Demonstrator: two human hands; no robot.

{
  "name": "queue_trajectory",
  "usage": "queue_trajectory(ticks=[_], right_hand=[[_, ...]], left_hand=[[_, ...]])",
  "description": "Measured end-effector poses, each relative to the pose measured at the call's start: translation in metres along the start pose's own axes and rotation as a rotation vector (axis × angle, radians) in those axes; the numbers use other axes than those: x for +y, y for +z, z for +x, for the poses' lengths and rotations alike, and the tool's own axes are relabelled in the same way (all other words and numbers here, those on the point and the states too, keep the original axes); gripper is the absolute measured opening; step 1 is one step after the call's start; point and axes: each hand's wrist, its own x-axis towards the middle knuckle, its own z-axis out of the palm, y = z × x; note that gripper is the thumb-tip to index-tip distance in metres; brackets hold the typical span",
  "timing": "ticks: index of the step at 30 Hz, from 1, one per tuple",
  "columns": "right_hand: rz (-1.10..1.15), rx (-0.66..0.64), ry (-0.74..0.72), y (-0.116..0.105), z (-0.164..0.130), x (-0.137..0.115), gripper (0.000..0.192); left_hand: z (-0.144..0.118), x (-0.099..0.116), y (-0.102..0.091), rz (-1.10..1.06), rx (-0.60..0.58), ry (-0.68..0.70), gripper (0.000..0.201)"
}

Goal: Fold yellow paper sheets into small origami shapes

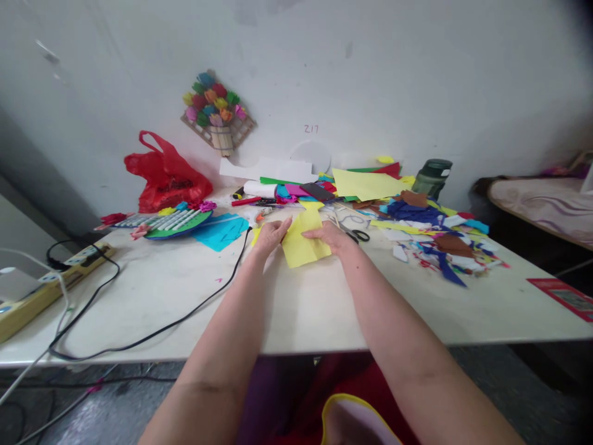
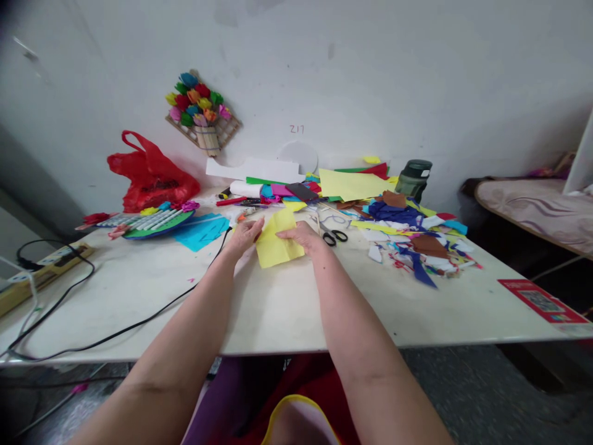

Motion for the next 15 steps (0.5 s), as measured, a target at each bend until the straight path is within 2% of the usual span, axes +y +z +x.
queue_trajectory(ticks=[6, 11, 15], right_hand=[[-0.028, -0.111, 0.084, 0.007, -0.005, -0.001, 0.026], [-0.048, -0.072, 0.069, 0.011, -0.008, -0.003, 0.027], [-0.059, -0.064, 0.069, 0.012, -0.01, -0.005, 0.028]], left_hand=[[0.003, -0.001, 0.004, 0.014, 0.016, 0.092, 0.043], [0.006, -0.001, 0.01, 0.085, 0.089, 0.097, 0.039], [0.003, 0.001, 0.008, -0.031, 0.016, 0.047, 0.035]])
